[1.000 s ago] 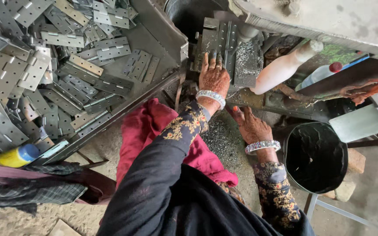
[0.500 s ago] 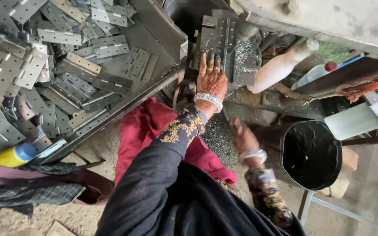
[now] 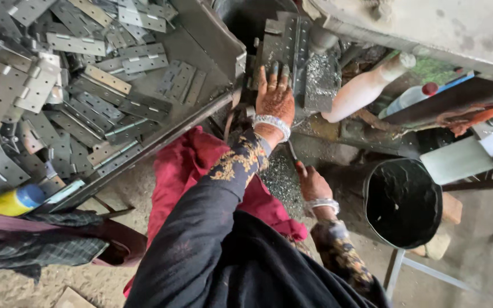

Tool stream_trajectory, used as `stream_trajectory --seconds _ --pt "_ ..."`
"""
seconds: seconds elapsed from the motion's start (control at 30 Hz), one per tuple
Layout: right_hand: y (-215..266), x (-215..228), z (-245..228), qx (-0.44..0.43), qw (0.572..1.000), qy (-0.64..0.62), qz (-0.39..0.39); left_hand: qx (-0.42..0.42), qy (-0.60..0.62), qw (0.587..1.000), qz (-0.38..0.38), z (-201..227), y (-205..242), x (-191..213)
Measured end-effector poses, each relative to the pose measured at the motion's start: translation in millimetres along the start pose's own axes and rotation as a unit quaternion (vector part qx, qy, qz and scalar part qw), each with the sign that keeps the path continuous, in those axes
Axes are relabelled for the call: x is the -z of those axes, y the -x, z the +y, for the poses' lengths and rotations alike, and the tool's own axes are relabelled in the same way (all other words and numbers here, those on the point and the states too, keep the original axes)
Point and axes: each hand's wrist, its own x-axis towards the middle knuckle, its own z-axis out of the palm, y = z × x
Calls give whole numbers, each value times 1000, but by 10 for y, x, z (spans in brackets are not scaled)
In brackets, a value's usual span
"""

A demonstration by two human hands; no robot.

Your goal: The person repeatedly picks metal hinge pieces from a bin, places them into a press machine, and operates the press with a lever. The person then removes the processed pieces and returns them to the bin. This cycle continues throughout the video.

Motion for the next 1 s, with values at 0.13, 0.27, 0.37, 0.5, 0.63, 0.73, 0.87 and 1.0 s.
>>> stream_trajectory --seconds 0.13,0.27,0.37,0.5,0.63,0.73,0.87,1.0 --pt "-123 174 -71 23 998 -44 28 4 -32 999 -21 -103 -145 130" --pt "-108 37 -19 57 997 -25 36 20 -56 998 19 -78 -270 77" --pt "-76 -59 99 35 998 -45 15 16 -23 1000 -6 -16 -287 -23" --pt "-153 19 152 86 989 96 67 22 19 998 -51 -62 -378 -19" --pt "-73 -46 36 -9 997 -60 45 32 -3 999 -33 -132 -504 68" --pt "-62 -94 -54 -14 998 -57 -13 37 -11 999 -35 -139 -587 148" --pt "-162 67 10 19 998 -59 20 12 19 999 28 -145 -265 51" --pt "-268 382 81 262 960 33 92 -103 6 991 81 -288 342 -144"
